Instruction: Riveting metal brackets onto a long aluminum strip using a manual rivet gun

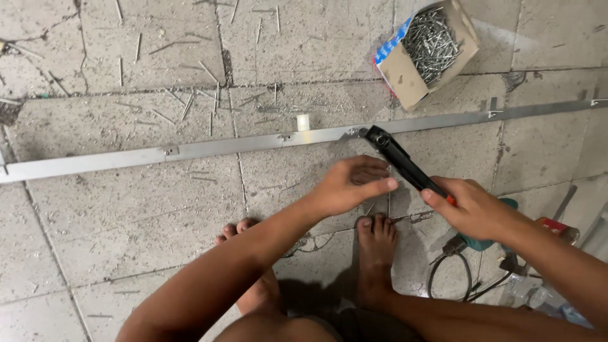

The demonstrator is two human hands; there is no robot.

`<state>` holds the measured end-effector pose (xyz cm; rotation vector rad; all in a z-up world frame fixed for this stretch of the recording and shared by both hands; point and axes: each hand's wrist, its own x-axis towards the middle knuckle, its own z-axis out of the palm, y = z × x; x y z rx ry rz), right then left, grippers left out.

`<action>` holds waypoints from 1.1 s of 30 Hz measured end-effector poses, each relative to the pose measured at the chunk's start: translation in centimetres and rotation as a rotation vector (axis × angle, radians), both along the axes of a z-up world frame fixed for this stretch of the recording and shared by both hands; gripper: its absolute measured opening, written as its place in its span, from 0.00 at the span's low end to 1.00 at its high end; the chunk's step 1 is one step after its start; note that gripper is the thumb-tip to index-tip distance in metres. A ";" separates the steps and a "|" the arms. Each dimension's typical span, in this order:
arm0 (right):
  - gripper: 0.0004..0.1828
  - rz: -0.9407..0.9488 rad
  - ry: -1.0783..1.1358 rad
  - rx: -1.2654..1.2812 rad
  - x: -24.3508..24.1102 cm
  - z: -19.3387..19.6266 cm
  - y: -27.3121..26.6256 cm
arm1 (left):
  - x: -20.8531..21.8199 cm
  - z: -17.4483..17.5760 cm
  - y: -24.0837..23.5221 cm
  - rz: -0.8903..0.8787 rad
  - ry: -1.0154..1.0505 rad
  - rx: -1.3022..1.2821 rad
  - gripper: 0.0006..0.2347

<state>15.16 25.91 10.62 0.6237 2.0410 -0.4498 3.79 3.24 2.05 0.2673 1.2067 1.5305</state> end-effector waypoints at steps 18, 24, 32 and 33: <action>0.22 -0.162 0.263 -0.248 1.0 -2.3 -1.6 | 2.7 -3.1 7.1 0.325 -0.041 0.028 0.29; 0.18 -0.160 0.205 -0.208 1.2 -2.7 -0.1 | 3.2 -5.0 7.5 0.161 -0.170 -0.117 0.32; 0.16 -0.131 0.221 -0.003 0.2 -6.9 0.0 | 3.1 -6.5 7.2 0.289 -0.068 0.087 0.25; 0.16 -0.131 0.219 -0.006 0.6 -8.0 0.1 | 3.6 -7.3 7.4 0.289 -0.070 0.084 0.25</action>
